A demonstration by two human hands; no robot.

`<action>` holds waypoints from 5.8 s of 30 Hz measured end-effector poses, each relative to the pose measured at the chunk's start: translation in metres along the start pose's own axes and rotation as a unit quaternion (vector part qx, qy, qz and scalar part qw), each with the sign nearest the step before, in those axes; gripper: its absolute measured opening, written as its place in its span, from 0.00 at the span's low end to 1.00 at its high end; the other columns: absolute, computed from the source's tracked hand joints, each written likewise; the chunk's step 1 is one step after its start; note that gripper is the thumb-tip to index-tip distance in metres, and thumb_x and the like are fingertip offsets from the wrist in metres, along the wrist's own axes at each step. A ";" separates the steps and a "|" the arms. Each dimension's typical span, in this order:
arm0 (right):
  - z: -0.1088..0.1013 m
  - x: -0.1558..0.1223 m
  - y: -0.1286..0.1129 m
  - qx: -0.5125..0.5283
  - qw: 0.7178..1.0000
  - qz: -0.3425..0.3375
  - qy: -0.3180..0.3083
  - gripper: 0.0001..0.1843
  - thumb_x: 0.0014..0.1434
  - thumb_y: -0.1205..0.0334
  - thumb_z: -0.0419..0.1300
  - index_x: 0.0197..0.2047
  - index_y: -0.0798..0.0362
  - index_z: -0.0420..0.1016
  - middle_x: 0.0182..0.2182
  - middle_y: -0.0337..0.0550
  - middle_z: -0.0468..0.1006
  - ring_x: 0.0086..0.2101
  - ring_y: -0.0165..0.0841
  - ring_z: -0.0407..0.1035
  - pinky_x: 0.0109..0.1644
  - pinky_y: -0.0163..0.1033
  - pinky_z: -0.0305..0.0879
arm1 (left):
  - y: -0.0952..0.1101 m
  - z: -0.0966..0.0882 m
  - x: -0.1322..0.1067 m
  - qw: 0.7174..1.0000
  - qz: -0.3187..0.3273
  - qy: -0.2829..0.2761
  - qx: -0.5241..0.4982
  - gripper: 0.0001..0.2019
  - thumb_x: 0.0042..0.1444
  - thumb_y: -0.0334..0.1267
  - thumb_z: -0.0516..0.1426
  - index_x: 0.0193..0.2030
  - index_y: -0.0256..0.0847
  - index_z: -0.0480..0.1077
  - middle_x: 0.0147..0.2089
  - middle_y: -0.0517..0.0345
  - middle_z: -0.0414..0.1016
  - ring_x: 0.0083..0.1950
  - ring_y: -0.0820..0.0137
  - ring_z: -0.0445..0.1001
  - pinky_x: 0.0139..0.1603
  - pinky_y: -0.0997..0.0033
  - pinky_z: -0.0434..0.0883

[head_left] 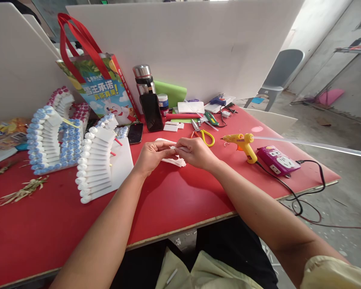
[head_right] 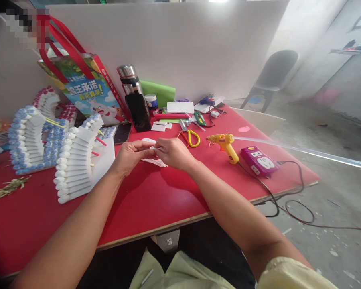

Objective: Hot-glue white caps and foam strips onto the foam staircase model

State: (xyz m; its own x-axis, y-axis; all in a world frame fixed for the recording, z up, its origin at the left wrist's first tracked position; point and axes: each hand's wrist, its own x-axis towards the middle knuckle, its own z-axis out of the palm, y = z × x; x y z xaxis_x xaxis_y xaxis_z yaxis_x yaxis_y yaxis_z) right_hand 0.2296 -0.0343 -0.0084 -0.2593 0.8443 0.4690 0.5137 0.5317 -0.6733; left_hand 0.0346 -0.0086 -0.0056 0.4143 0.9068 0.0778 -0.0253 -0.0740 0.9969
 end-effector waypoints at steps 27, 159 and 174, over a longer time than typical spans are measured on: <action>-0.021 0.009 0.000 0.299 0.923 0.240 -0.024 0.18 0.54 0.48 0.68 0.26 0.56 0.77 0.20 0.45 0.80 0.23 0.36 0.76 0.30 0.38 0.73 | -0.003 0.000 0.003 0.993 0.090 0.041 0.071 0.15 0.52 0.45 0.69 0.43 0.39 0.83 0.33 0.52 0.81 0.33 0.68 0.77 0.39 0.67 0.73; -0.003 0.005 -0.010 0.037 0.983 0.135 0.120 0.10 0.55 0.58 0.66 0.28 0.52 0.70 0.21 0.38 0.74 0.23 0.29 0.65 0.26 0.35 0.56 | -0.004 0.026 0.001 0.985 0.118 0.121 0.038 0.15 0.53 0.47 0.68 0.43 0.40 0.83 0.36 0.53 0.81 0.34 0.69 0.77 0.40 0.68 0.75; -0.017 -0.001 -0.014 0.146 0.989 0.036 -0.012 0.10 0.61 0.56 0.63 0.34 0.54 0.75 0.27 0.40 0.79 0.24 0.29 0.71 0.28 0.33 0.65 | -0.003 0.019 -0.002 0.987 0.124 0.102 0.003 0.13 0.44 0.43 0.73 0.34 0.39 0.82 0.31 0.55 0.81 0.30 0.67 0.78 0.35 0.66 0.76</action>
State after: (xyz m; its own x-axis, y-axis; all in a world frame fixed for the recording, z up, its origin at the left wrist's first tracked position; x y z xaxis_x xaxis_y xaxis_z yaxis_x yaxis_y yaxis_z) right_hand 0.2372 -0.0441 0.0102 -0.2522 0.8799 0.4027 0.2748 0.4641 -0.8421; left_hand 0.0507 -0.0179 -0.0092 0.2047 0.9252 0.3194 -0.0968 -0.3056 0.9472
